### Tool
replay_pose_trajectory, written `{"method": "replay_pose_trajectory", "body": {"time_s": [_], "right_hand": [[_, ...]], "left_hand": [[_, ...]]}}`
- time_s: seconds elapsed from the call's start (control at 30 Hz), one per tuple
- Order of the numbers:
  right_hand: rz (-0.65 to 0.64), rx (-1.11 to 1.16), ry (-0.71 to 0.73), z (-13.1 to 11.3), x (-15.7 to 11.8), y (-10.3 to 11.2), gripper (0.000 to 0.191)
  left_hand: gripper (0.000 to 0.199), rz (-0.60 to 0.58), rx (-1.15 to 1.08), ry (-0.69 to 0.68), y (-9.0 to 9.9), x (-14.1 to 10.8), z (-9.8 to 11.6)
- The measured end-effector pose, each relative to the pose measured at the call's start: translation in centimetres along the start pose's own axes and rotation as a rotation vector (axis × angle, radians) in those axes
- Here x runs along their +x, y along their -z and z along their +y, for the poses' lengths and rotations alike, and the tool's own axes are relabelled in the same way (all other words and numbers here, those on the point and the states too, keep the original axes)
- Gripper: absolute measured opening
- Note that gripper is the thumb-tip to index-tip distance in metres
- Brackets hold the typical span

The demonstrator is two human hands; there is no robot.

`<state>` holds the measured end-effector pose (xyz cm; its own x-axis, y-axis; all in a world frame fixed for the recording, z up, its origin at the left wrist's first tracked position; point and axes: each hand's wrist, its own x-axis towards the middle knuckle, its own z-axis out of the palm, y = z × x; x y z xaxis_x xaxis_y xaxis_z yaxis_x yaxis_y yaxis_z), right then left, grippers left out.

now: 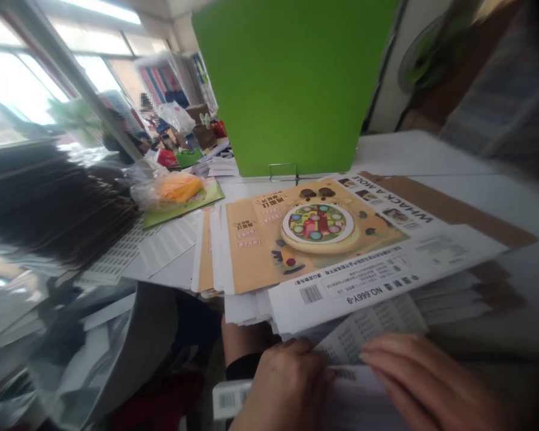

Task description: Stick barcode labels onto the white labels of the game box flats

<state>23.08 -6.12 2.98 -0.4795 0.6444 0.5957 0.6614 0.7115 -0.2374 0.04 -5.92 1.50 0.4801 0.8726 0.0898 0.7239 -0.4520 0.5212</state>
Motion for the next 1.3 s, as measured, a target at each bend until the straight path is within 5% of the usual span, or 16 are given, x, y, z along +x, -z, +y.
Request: {"method": "replay_pose_trajectory", "body": {"time_s": [0.33,0.63,0.9,1.0,1.2,1.3], "right_hand": [[-0.056,-0.196,-0.055,0.2,-3.1,-2.5,0.03],[0.014,-0.192,0.134,0.2,-2.4,-2.5,0.028],[0.09,0.052,-0.132,-1.0,-2.2,-3.5,0.013],[0.044,0.108,-0.292,0.0,-2.1,-2.6,0.01],[-0.002,0.131,-0.285,3.5,2.1,-1.1,0.014],[-0.099,0.241,-0.273,4.1,6.0,-1.3,0.019]], "left_hand": [[0.023,-0.043,-0.01,0.038,0.0,0.7,0.8],[0.026,-0.127,-0.13,0.141,1.1,1.0,1.4],[0.015,-0.181,-0.074,0.153,0.5,1.0,0.4],[0.014,-0.086,0.113,0.038,-1.1,0.6,-0.3],[0.032,0.413,0.416,-0.486,-6.3,0.3,-0.8],[0.033,0.43,0.558,-0.574,-7.1,0.7,-0.6]]}}
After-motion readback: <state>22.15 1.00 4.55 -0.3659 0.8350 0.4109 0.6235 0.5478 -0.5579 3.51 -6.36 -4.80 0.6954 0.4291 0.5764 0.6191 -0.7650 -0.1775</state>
